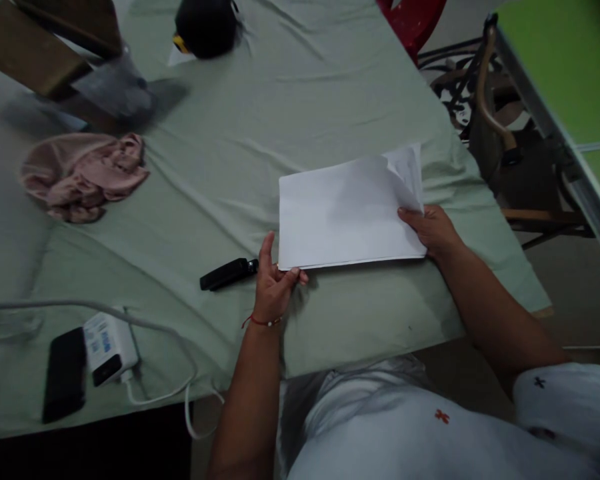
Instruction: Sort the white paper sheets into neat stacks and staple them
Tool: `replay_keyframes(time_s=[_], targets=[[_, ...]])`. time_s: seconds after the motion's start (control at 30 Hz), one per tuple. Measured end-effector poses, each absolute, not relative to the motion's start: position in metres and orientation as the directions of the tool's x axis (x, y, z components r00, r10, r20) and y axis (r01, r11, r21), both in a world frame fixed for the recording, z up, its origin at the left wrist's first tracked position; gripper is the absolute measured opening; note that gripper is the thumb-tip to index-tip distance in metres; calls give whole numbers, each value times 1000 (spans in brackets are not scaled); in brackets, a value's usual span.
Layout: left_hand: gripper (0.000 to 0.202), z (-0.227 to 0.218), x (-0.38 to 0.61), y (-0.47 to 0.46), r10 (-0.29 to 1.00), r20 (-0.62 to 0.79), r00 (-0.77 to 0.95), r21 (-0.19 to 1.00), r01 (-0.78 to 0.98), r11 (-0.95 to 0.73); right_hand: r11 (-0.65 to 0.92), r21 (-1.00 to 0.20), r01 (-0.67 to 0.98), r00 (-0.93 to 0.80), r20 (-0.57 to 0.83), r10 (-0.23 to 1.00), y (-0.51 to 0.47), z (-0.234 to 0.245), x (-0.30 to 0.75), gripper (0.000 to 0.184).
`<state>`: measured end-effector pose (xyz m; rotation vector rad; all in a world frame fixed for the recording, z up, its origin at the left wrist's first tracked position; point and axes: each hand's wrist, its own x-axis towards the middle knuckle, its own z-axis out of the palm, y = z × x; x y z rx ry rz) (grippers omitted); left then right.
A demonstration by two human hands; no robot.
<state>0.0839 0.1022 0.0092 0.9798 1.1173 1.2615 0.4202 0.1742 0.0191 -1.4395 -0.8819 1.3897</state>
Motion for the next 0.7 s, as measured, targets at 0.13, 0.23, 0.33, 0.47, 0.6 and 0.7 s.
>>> replay_keyframes(time_s=[0.13, 0.23, 0.33, 0.47, 0.6, 0.7], targets=[[98, 4, 80, 102, 999, -17, 32, 966, -257, 24, -302, -946, -119, 100, -314, 944, 173, 23, 419, 38], [89, 5, 80, 102, 999, -10, 47, 957, -289, 23, -319, -940, -117, 107, -332, 937, 173, 26, 418, 37], [82, 9, 82, 102, 999, -25, 22, 947, -319, 30, -332, -936, -118, 105, -344, 933, 174, 27, 419, 37], [62, 12, 85, 103, 997, -75, -28, 945, -322, 62, -362, -923, -130, 78, -373, 924, 173, 25, 422, 37], [41, 11, 88, 106, 986, -148, -81, 962, -244, 125, -368, -927, -75, 7, -369, 929, 172, 23, 426, 34], [35, 10, 90, 107, 972, -168, -163, 972, -193, 135, -285, -954, 92, -47, -290, 956, 172, 23, 431, 37]])
